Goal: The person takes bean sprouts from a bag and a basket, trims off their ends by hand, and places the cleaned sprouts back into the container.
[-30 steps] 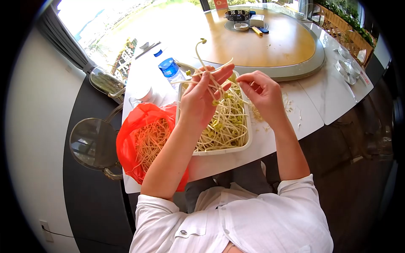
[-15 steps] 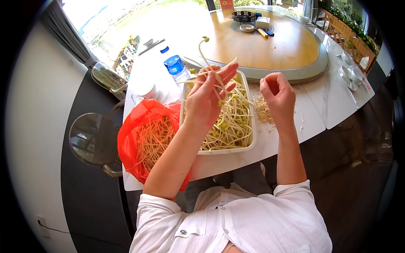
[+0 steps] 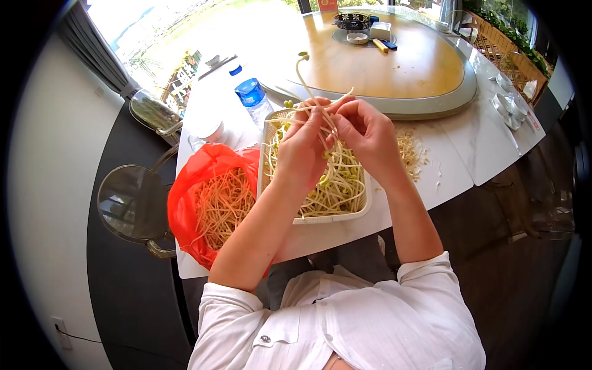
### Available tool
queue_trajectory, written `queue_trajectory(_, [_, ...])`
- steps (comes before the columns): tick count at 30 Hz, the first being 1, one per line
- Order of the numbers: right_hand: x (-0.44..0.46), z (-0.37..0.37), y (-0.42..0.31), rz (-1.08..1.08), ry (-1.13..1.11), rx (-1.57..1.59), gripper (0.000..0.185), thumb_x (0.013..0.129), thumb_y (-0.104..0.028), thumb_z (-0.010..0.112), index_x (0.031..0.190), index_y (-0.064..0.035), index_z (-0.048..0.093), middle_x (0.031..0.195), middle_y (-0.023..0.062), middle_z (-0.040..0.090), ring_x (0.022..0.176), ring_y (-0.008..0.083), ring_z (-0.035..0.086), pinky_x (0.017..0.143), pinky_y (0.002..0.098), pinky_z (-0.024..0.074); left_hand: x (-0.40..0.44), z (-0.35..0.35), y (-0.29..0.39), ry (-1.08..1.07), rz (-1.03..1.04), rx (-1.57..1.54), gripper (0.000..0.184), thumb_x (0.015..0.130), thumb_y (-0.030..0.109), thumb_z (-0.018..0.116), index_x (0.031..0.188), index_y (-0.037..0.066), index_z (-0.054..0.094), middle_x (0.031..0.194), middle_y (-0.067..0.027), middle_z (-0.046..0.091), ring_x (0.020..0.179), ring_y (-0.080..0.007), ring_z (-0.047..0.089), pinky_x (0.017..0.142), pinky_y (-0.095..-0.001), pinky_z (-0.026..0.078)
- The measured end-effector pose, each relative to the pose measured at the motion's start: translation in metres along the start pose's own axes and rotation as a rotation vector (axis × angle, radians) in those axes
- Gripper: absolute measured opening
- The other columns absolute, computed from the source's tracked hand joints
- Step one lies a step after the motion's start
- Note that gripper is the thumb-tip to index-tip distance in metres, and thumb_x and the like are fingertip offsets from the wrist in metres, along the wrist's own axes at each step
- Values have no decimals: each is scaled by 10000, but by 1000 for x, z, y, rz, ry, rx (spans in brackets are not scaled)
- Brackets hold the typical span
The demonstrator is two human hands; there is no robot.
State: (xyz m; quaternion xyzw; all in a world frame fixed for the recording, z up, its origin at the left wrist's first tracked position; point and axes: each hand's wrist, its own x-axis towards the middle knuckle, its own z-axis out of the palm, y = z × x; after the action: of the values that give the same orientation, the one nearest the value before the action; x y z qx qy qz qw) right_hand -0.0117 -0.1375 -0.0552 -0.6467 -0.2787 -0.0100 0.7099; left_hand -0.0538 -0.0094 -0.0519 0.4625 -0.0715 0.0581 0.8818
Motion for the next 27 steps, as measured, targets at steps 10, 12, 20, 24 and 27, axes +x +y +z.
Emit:
queue_trajectory(10, [-12,-28,7,-50,197,-61,142,852,-138,622,871,0,597,691,5,595,593,42,519,541,191,436,4,5,-4,-25,9,-129,158,973,207,396,1091,132,470,1223,-135,538,1148,-217,490,879,-343,397])
queue_trajectory(12, [-10,-12,-5,-84,95,-146,148,848,-137,629,874,7,603,684,33,615,594,60,545,548,194,445,1,5,-8,-11,-17,-88,160,971,214,410,1094,136,475,1164,-96,559,1059,-172,509,827,-308,394])
queue_trajectory(20, [-7,-18,0,-3,209,-36,83,841,-81,592,847,0,576,720,38,629,643,67,594,573,208,470,1,10,-2,43,1,-82,139,972,214,415,1068,144,487,1156,-78,583,1001,-128,536,766,-264,380])
queue_trajectory(24, [-17,-16,-8,-92,192,31,56,813,-24,608,836,-15,558,772,32,623,669,64,597,600,220,486,3,10,-2,18,20,-104,152,982,197,365,1068,136,476,1222,-158,544,1118,-199,507,906,-346,383])
queue_trajectory(27, [-31,-3,-15,-223,178,-90,92,794,6,622,872,-17,580,803,63,631,668,120,624,604,252,501,5,8,-6,47,46,-115,163,986,194,347,1084,135,463,1246,-155,525,1129,-207,500,914,-352,387])
